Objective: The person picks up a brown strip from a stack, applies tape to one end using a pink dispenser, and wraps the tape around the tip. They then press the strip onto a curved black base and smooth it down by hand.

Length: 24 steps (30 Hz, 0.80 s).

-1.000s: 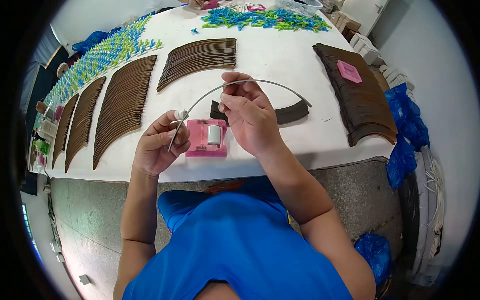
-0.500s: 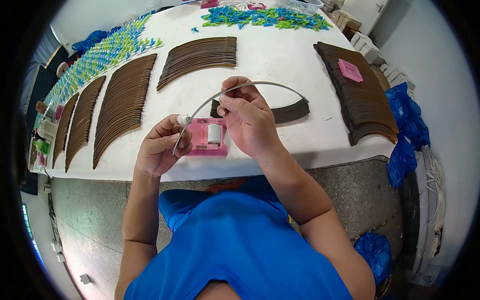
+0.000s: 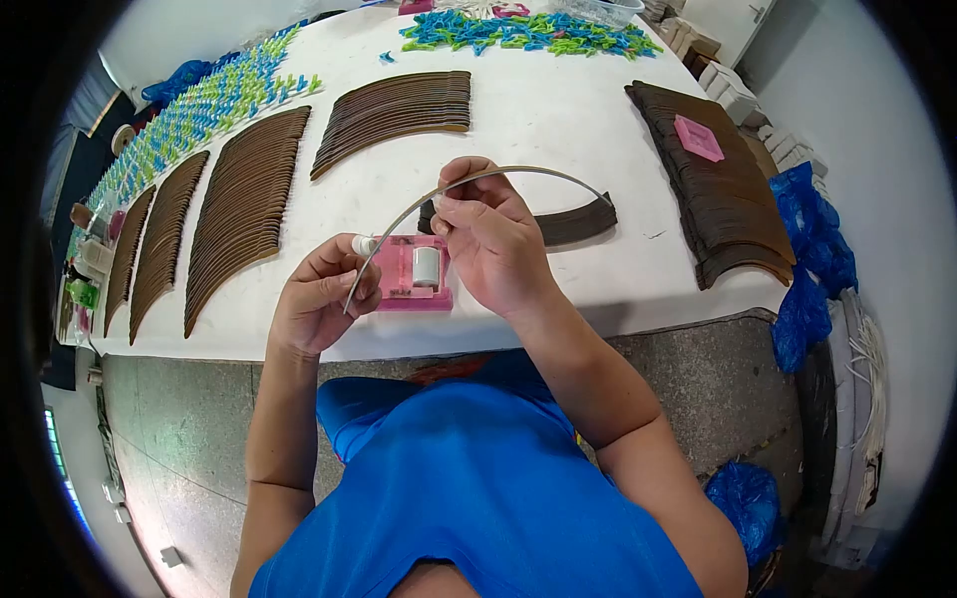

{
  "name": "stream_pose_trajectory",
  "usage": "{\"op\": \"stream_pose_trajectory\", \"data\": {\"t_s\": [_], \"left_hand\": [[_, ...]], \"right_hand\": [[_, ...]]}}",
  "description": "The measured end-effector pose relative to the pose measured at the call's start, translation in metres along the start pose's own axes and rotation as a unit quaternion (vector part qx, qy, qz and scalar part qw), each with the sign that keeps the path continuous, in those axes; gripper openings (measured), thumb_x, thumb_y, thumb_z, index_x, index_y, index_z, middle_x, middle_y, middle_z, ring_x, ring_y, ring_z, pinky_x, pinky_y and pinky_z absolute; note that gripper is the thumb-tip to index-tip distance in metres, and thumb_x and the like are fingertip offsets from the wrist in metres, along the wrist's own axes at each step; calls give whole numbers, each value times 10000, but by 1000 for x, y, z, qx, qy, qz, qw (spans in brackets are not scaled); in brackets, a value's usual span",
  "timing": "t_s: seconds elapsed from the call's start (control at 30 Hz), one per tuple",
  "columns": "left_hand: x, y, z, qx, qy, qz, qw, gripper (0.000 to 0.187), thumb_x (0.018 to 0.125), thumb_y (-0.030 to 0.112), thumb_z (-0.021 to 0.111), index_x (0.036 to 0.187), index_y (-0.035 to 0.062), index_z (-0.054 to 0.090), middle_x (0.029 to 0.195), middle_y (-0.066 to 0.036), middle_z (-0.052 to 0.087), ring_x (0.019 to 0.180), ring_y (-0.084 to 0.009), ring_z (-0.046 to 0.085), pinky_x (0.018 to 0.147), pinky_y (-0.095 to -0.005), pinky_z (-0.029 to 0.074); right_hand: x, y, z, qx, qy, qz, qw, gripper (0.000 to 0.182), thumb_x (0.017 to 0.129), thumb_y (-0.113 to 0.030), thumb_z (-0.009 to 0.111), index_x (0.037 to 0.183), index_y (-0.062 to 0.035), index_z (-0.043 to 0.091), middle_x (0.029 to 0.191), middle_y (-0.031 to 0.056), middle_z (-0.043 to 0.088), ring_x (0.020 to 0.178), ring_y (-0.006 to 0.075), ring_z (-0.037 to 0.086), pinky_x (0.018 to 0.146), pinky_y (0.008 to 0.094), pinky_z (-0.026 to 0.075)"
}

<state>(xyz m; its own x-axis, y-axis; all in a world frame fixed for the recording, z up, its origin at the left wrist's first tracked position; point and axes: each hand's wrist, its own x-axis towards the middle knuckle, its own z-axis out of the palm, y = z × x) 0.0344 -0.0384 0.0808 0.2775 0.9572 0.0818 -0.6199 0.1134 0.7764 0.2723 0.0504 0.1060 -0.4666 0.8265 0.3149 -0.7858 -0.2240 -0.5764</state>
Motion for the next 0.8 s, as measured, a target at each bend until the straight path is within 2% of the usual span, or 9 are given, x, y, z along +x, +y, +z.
{"op": "stream_pose_trajectory", "data": {"t_s": [0.03,0.27,0.37,0.47,0.53,0.67,0.8], "left_hand": [[1,0,-2,-17,-24,-3,1000,339,1000,3,630,1332,69,649,1072,-95,738,807,-133,603,734,-288,464],[1,-1,-1,-27,-14,-6,1000,346,1003,-5,621,1343,59,645,1051,-84,729,790,-120,598,735,-282,462],[1,-2,-2,-32,-12,-5,999,352,1004,-8,620,1348,59,647,1046,-79,727,772,-123,594,727,-283,462],[0,-3,-1,-32,1,-4,999,348,1007,-3,617,1349,54,652,1026,-82,719,753,-129,583,714,-286,458],[0,-3,1,-24,22,1,999,328,993,71,661,1320,47,662,870,-45,611,728,-120,501,669,-280,400],[0,2,-4,-45,-1,-1,999,350,979,83,669,1328,52,663,849,-44,596,722,-125,500,663,-283,397],[-4,5,-15,-108,-10,11,994,364,962,29,649,1325,23,677,845,-43,615,720,-126,517,669,-287,412]], "right_hand": [[0,0,0,0,2,1,1000,275,994,31,586,1258,-45,593,1114,48,600,935,135,560,864,316,477],[0,1,-2,-1,4,0,1000,278,990,33,577,1259,-37,589,1105,48,597,929,138,561,863,314,477],[0,2,-6,0,-3,3,1000,303,972,41,566,1256,-52,613,1154,53,643,938,113,577,834,319,474],[1,3,-7,2,-4,7,1000,304,969,39,565,1257,-49,610,1133,49,635,941,110,575,833,319,470],[0,2,-7,-5,0,12,1000,310,963,33,566,1260,-42,608,1107,47,628,939,116,565,829,314,463],[2,-4,-14,-17,-12,11,1000,331,953,31,558,1273,-34,609,1087,46,620,938,127,552,821,314,452],[3,-18,-16,-77,4,-36,996,366,939,35,552,1295,-18,623,1080,50,620,931,138,537,818,321,447]]}}
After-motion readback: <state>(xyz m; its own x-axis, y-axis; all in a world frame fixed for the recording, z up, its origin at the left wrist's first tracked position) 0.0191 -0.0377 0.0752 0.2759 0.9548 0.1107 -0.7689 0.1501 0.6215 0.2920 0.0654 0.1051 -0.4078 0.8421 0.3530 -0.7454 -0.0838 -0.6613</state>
